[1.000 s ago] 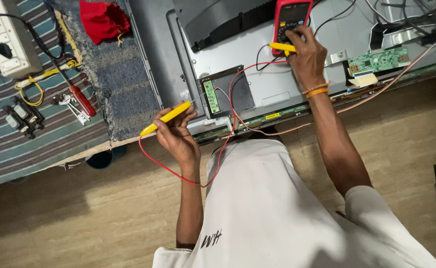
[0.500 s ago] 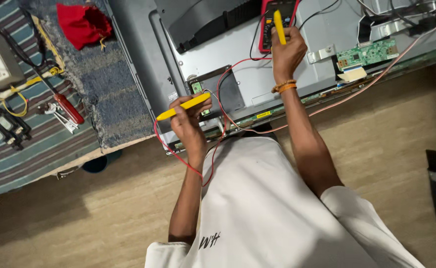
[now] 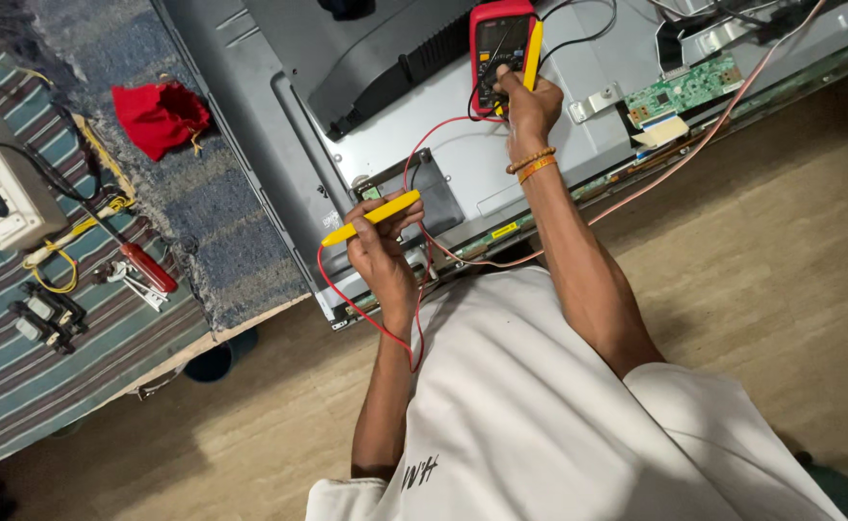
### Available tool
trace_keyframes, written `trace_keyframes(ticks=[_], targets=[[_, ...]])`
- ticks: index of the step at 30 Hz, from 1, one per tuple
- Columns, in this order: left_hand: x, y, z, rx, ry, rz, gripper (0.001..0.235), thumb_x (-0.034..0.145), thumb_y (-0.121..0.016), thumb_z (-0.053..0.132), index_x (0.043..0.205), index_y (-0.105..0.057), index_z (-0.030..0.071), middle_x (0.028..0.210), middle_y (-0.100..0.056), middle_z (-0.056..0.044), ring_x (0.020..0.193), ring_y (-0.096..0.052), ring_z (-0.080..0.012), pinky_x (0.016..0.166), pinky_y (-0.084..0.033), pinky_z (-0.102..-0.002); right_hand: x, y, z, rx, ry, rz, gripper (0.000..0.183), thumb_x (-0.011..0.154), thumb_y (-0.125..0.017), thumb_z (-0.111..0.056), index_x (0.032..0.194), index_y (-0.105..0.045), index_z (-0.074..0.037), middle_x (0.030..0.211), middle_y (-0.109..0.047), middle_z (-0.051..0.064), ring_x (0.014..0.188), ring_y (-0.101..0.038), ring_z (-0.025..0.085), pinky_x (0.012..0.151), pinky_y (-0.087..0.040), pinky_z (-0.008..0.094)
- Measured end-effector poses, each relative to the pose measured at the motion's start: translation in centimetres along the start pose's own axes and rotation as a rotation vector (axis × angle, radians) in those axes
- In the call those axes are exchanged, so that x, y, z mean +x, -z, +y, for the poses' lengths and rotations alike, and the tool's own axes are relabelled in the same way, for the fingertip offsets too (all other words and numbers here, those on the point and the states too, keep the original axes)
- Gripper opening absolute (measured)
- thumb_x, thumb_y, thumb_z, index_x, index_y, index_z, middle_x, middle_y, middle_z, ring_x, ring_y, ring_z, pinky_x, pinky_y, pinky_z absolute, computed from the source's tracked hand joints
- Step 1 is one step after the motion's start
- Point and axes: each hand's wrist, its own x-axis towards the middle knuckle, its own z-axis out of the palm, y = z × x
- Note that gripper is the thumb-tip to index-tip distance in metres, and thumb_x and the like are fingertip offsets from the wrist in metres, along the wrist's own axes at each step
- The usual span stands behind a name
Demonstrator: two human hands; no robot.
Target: The person is working on a disassembled television, using a multimeter to test a small circuit board. They connect the multimeter probes to various points on the board, likely checking for continuity or voltage.
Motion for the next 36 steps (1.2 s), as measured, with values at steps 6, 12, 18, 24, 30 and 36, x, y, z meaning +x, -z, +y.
trace_keyframes(ticks=[6, 12, 18, 24, 30, 36], targets=[[-0.6, 1.1, -0.2, -0.031, 0.002, 0.037, 0.048, 0.112, -0.043, 0.043, 0.119, -0.052, -0.003, 0.116, -0.068, -0.026, 0.099, -0.074, -0.0345, 0.09, -0.062, -0.046, -0.7, -0.3, -1.1, 0.014, -0.16, 0.044, 0.016, 0.076, -0.086, -0.013, 0.078, -0.073, -0.005, 0.07, -0.072, 0.004, 0.053, -0.059, 0.012, 0.045, -0.037, 0.03], [-0.8, 1.6, -0.2, -0.055, -0.014, 0.082, 0.047, 0.112, -0.044, 0.043, 0.119, -0.051, -0.003, 0.116, -0.068, -0.027, 0.098, -0.074, -0.0346, 0.09, -0.062, -0.046, 0.0, -0.2, 0.0, 0.197, -0.193, -0.002, 0.016, 0.079, -0.085, -0.009, 0.084, -0.072, -0.002, 0.072, -0.075, 0.007, 0.058, -0.068, 0.015, 0.05, -0.048, 0.03], [-1.0, 1.9, 0.5, -0.042, -0.031, 0.099, 0.048, 0.112, -0.043, 0.043, 0.118, -0.051, -0.003, 0.115, -0.069, -0.027, 0.099, -0.074, -0.0344, 0.09, -0.062, -0.045, 0.5, -0.6, 0.7, 0.057, 0.002, 0.034, 0.015, 0.079, -0.085, -0.007, 0.081, -0.072, -0.001, 0.071, -0.074, 0.007, 0.06, -0.069, 0.014, 0.057, -0.055, 0.031], [-1.3, 2.4, 0.9, -0.029, -0.04, 0.132, 0.05, 0.111, -0.044, 0.045, 0.118, -0.051, -0.003, 0.113, -0.069, -0.026, 0.099, -0.075, -0.0345, 0.089, -0.063, -0.045, -0.8, -0.9, -0.9, -0.48, 0.35, 0.168, 0.021, 0.075, -0.087, -0.013, 0.072, -0.071, 0.0, 0.066, -0.072, 0.005, 0.056, -0.064, 0.012, 0.054, -0.05, 0.027], [-1.6, 3.0, 0.6, -0.05, -0.04, 0.155, 0.051, 0.11, -0.045, 0.046, 0.119, -0.051, -0.004, 0.112, -0.068, -0.026, 0.099, -0.074, -0.0348, 0.089, -0.063, -0.045, -0.5, -0.6, -0.6, -0.183, 0.054, 0.062, 0.013, 0.077, -0.083, -0.013, 0.078, -0.076, -0.002, 0.066, -0.074, 0.004, 0.054, -0.063, 0.009, 0.05, -0.047, 0.026], [-1.5, 4.1, 0.2, -0.045, -0.045, 0.191, 0.052, 0.111, -0.042, 0.046, 0.12, -0.05, -0.004, 0.114, -0.068, -0.028, 0.099, -0.074, -0.036, 0.088, -0.063, -0.046, 1.1, 0.7, 1.1, -0.153, 0.121, -0.088, 0.015, 0.086, -0.082, -0.016, 0.083, -0.076, -0.003, 0.07, -0.074, 0.003, 0.057, -0.063, 0.008, 0.052, -0.048, 0.024]])
